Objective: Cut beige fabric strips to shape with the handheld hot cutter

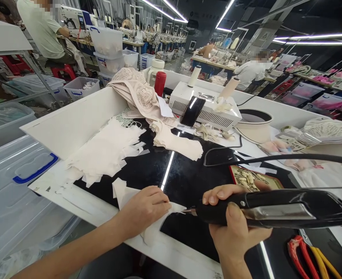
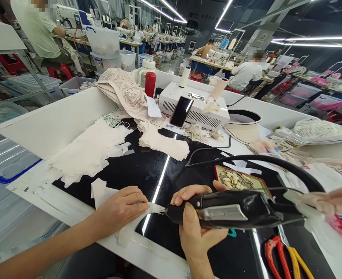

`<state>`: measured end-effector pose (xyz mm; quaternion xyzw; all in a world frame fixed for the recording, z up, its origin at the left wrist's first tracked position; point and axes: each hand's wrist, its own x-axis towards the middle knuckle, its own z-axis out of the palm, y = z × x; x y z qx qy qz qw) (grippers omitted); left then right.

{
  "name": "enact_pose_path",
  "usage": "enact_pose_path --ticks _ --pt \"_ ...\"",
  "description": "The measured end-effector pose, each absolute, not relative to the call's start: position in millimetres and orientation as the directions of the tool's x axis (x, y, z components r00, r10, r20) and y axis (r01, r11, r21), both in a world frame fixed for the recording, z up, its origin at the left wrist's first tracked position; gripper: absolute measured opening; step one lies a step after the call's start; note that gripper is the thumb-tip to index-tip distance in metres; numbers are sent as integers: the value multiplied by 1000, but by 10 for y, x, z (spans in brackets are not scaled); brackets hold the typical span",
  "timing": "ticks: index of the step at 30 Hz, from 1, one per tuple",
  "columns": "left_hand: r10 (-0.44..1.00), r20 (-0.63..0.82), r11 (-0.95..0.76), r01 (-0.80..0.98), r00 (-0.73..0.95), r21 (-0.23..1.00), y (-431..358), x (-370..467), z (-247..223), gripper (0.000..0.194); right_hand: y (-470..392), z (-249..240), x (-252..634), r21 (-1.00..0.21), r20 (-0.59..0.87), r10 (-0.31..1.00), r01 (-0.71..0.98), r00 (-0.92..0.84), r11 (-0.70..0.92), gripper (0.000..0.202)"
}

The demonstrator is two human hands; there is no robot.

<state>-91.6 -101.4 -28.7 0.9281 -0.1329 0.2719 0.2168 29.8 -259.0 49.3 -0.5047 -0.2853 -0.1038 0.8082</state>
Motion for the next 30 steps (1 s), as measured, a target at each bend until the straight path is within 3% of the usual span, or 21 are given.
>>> enact_pose_path --ticks 10,19,23,28,30 --pt "4 454 -947 -143 891 289 -1248 -1127 -325 37 -2675 458 166 -774 561 94 480 823 414 52" --pt "-59 438 -934 -204 897 293 -1198 -1138 -184 38 -2730 463 57 -773 554 53 490 831 404 50" --pt "-89 464 -961 -198 882 192 -1233 -1149 -171 39 -2732 466 9 -775 559 61 496 827 391 51" --pt "-71 502 -993 -109 862 48 -1433 -1176 -269 22 -2733 452 -38 -785 557 73 496 828 371 52" --pt "-51 507 -997 -76 860 27 -1509 -1199 -308 32 -2742 454 -39 -789 551 77 489 831 371 52"
